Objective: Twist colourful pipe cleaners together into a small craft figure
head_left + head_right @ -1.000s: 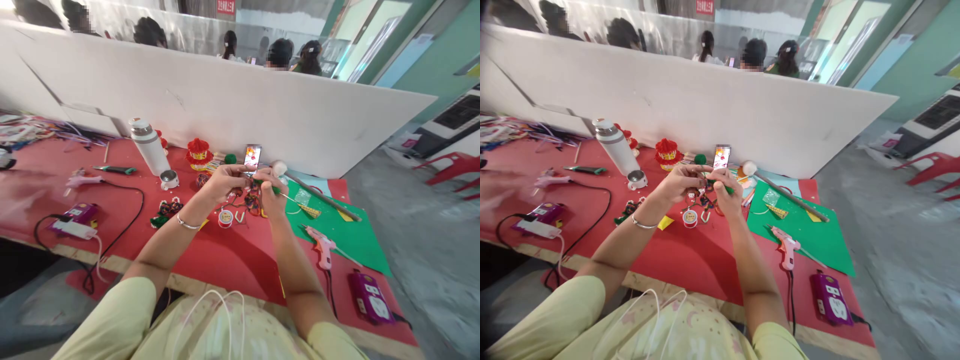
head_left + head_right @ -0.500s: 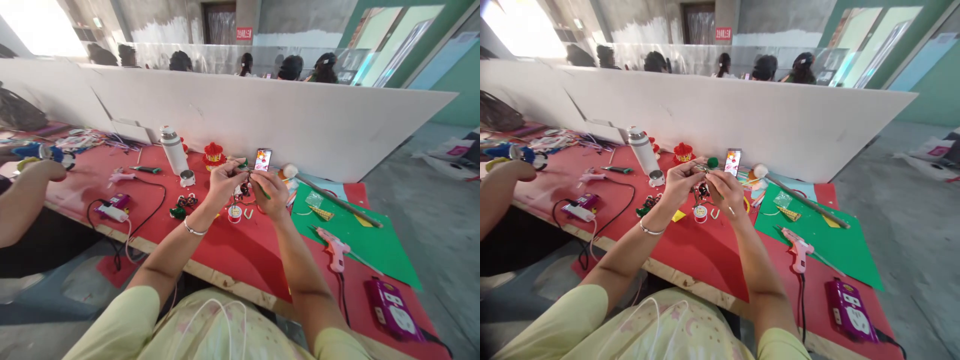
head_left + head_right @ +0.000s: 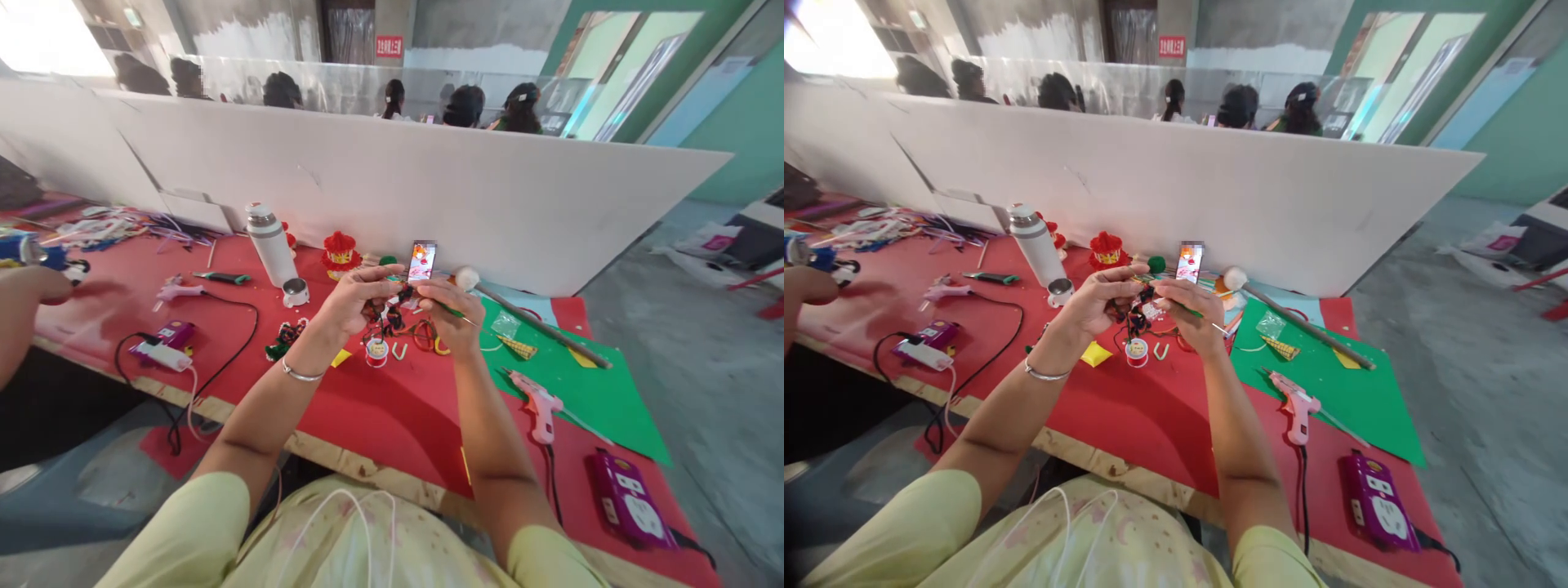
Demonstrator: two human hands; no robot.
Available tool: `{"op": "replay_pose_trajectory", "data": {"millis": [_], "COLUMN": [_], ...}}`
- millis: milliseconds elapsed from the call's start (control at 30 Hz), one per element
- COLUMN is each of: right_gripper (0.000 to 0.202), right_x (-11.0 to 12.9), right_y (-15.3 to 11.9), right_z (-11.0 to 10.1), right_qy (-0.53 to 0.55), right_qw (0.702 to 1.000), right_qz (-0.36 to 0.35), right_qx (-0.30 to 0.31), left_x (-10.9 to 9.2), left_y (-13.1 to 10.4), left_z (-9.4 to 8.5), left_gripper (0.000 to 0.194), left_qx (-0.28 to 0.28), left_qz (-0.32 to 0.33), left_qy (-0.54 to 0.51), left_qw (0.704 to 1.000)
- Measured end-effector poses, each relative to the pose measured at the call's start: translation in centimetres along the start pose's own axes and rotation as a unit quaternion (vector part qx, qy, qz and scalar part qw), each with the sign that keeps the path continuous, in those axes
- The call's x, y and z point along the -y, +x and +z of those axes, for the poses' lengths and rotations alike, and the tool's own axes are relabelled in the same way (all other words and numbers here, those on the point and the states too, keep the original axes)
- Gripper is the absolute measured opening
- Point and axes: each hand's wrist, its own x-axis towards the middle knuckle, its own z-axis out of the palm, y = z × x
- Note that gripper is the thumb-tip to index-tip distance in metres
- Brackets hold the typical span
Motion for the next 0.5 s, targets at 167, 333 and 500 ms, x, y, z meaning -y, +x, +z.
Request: {"op": "replay_pose_trajectory", "data": {"millis": [167, 333, 500], "right_gripper": [0.018, 0.016, 0.018], "right_x": [0.6, 1.3, 1.8], "right_y": [0.1, 0.2, 0.6], "right_z": [-0.3, -0.5, -1.1], "right_qy": [0.011, 0.015, 0.017], "right_qw": [1.000, 0.999, 0.999], "right_qz": [0.010, 0.029, 0.018], "right_qx": [0.012, 0.025, 0.038], "left_x": [0.0, -0.2, -0.4], "left_y": [0.0, -0.1, 0.3], "left_z": [-0.1, -0.5, -0.6], "left_gripper": [0.036, 0.034, 0.032], "left_qx": [-0.004, 0.002, 0.026], "left_qz": [-0.001, 0.004, 0.015], "left_qy": [0.000, 0.013, 0.036], "left_qw": [1.000, 1.000, 0.999]}}
